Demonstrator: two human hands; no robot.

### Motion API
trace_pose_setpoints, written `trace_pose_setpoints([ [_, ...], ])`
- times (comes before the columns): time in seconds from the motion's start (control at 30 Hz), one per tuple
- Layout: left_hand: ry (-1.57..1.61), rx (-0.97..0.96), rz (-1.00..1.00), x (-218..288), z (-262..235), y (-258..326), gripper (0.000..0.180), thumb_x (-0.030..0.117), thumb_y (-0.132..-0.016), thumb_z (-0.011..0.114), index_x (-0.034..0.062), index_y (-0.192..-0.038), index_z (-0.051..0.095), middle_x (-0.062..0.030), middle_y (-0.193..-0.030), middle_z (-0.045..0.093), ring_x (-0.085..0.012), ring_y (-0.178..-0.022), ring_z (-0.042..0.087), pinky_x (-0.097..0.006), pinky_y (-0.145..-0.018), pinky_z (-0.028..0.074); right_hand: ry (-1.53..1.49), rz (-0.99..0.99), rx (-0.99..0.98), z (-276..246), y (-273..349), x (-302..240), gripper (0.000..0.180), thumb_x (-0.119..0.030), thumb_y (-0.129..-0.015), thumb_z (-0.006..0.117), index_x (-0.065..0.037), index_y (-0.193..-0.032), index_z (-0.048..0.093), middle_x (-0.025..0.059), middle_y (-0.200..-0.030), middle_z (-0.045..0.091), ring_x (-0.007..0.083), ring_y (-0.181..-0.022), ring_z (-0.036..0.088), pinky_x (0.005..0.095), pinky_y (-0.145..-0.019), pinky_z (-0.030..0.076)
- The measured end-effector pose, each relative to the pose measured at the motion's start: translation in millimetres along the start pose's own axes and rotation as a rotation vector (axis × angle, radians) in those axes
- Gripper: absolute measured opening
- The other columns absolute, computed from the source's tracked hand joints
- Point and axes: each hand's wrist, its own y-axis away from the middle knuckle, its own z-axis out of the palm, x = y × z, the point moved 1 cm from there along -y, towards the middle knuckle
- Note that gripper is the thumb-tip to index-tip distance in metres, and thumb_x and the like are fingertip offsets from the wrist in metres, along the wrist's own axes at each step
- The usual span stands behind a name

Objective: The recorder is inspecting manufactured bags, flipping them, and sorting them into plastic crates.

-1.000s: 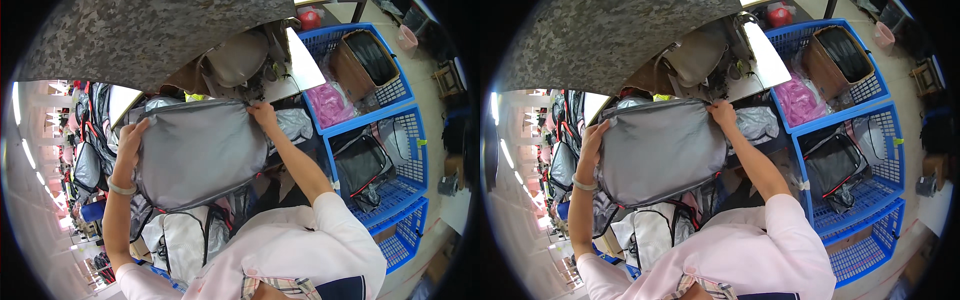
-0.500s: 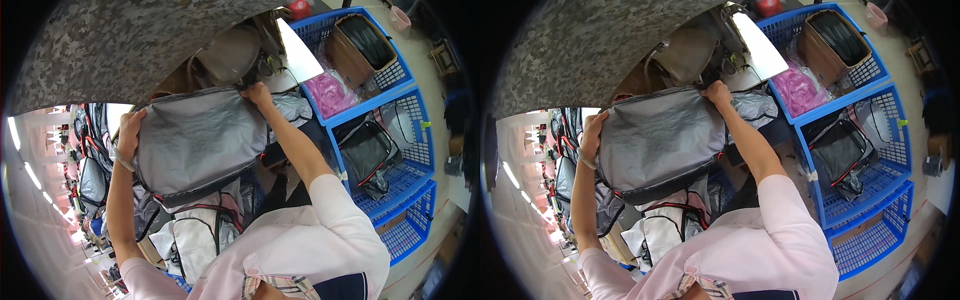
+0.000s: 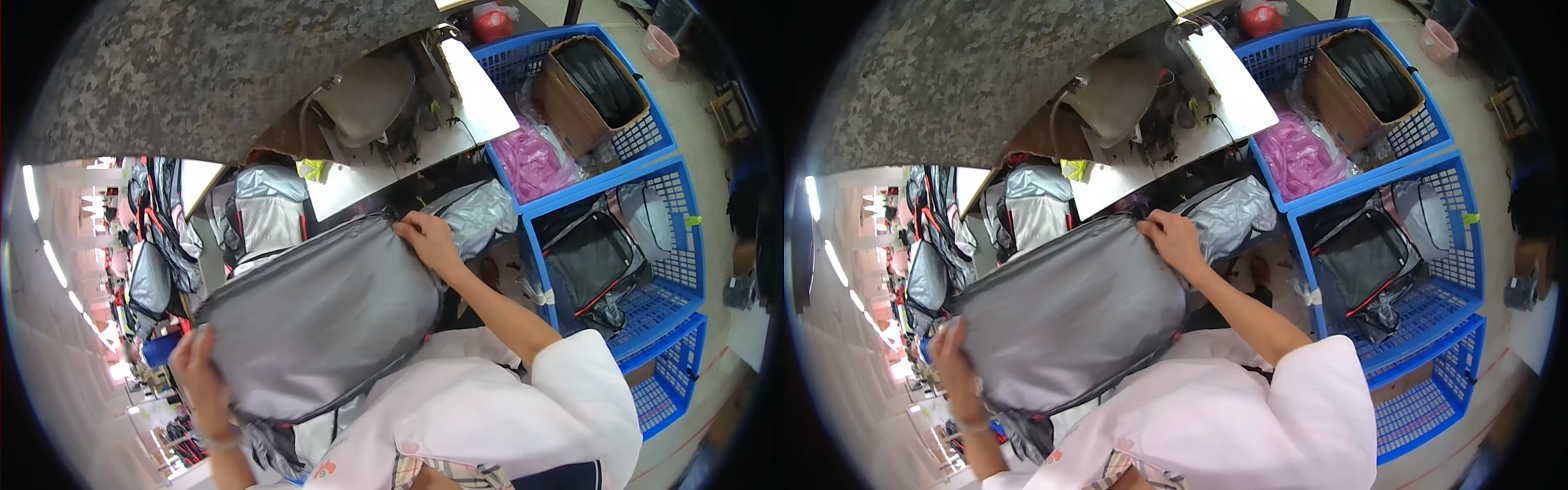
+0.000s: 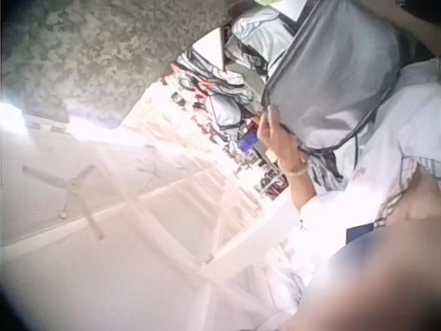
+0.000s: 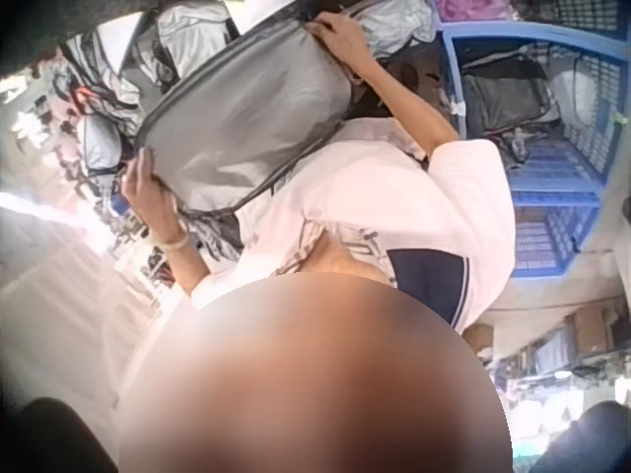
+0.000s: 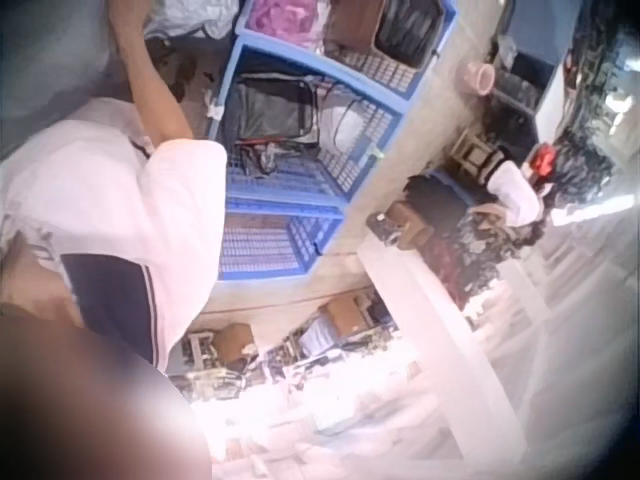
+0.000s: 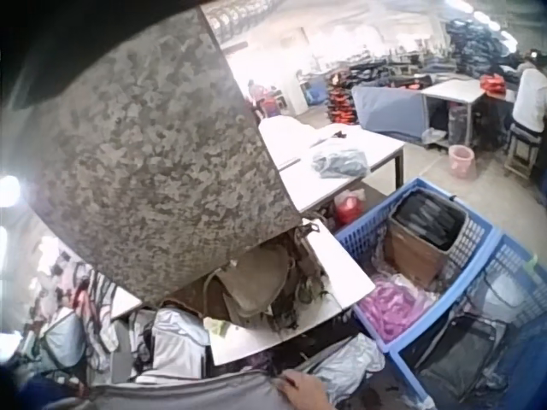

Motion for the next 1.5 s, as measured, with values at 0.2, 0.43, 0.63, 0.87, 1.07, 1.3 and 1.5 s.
trace_pose_setpoints([
  [0.2, 0.247, -0.113, -0.130, 116.8, -55.5, -8.5, 0.019, 0.017, -0.083, 0.061, -0.0012, -0.089, 0.061, -0.0056, -0.097, 0.056, -0.0110, -0.095, 0.052, -0.024, -0.085, 0.039, -0.450, 0.080, -0.247, -59.6, 9.2, -44.3, 0.023, -0.018, -0.080, 0.061, 0.004, -0.073, 0.060, 0.0020, -0.055, 0.048, 0.0053, -0.057, 0.041, 0.0252, -0.050, 0.034],
  [0.43, 0.388, -0.318, -0.001, 22.4, 97.3, -68.9, 0.015, 0.017, -0.080, 0.065, 0.0023, -0.082, 0.063, -0.0005, -0.073, 0.060, -0.0090, -0.065, 0.054, -0.022, -0.062, 0.043, -0.313, 0.337, -0.144, -24.3, -46.3, 57.1, 0.023, -0.021, -0.078, 0.063, -0.001, -0.068, 0.060, -0.0016, -0.057, 0.050, 0.0077, -0.055, 0.044, 0.0253, -0.050, 0.034],
  [0.63, 0.533, -0.308, -0.367, -56.9, 145.4, -112.4, 0.019, 0.019, -0.080, 0.064, -0.0006, -0.079, 0.063, -0.0016, -0.072, 0.061, -0.0101, -0.059, 0.054, -0.023, -0.056, 0.042, -0.073, 0.221, 0.144, 10.6, -83.9, 99.1, 0.024, -0.024, -0.075, 0.062, 0.000, -0.079, 0.065, 0.0189, -0.071, 0.062, 0.0297, -0.069, 0.061, 0.0374, -0.064, 0.045],
  [0.87, -0.182, -0.277, -0.053, -79.1, 135.3, -172.6, 0.033, 0.026, -0.082, 0.058, -0.0047, -0.070, 0.060, -0.0007, -0.059, 0.052, -0.0084, -0.053, 0.043, -0.026, -0.051, 0.036, 0.151, 0.231, 0.085, 45.6, -118.2, 81.5, 0.022, -0.026, -0.076, 0.060, -0.006, -0.082, 0.067, 0.0191, -0.083, 0.063, 0.0355, -0.084, 0.060, 0.0437, -0.072, 0.048],
  [1.07, 0.041, -0.389, -0.165, -76.8, 154.8, -207.2, 0.031, 0.025, -0.081, 0.059, -0.0005, -0.065, 0.058, 0.0009, -0.056, 0.050, -0.0080, -0.048, 0.042, -0.026, -0.046, 0.033, 0.206, 0.417, 0.060, 57.5, -163.7, 91.4, 0.032, -0.030, -0.071, 0.065, -0.008, -0.094, 0.065, 0.0188, -0.103, 0.060, 0.0376, -0.096, 0.057, 0.0433, -0.081, 0.047],
  [1.3, 0.192, -0.460, -0.217, -59.0, 164.7, -216.0, 0.030, 0.024, -0.083, 0.057, 0.0051, -0.060, 0.054, 0.0023, -0.055, 0.049, -0.0063, -0.045, 0.040, -0.024, -0.043, 0.030, 0.175, 0.391, -0.030, 51.7, -198.5, 116.9, 0.040, -0.031, -0.067, 0.070, -0.006, -0.098, 0.064, 0.0209, -0.105, 0.060, 0.0365, -0.099, 0.057, 0.0420, -0.084, 0.047],
  [1.5, 0.279, -0.460, -0.243, -46.4, 167.1, -209.8, 0.027, 0.023, -0.085, 0.057, 0.0047, -0.066, 0.056, -0.0004, -0.060, 0.055, -0.0082, -0.048, 0.048, -0.023, -0.048, 0.038, 0.201, 0.412, -0.046, 55.7, -214.1, 135.0, 0.047, -0.032, -0.066, 0.072, -0.003, -0.101, 0.062, 0.0210, -0.106, 0.060, 0.0362, -0.101, 0.056, 0.0414, -0.084, 0.048],
])
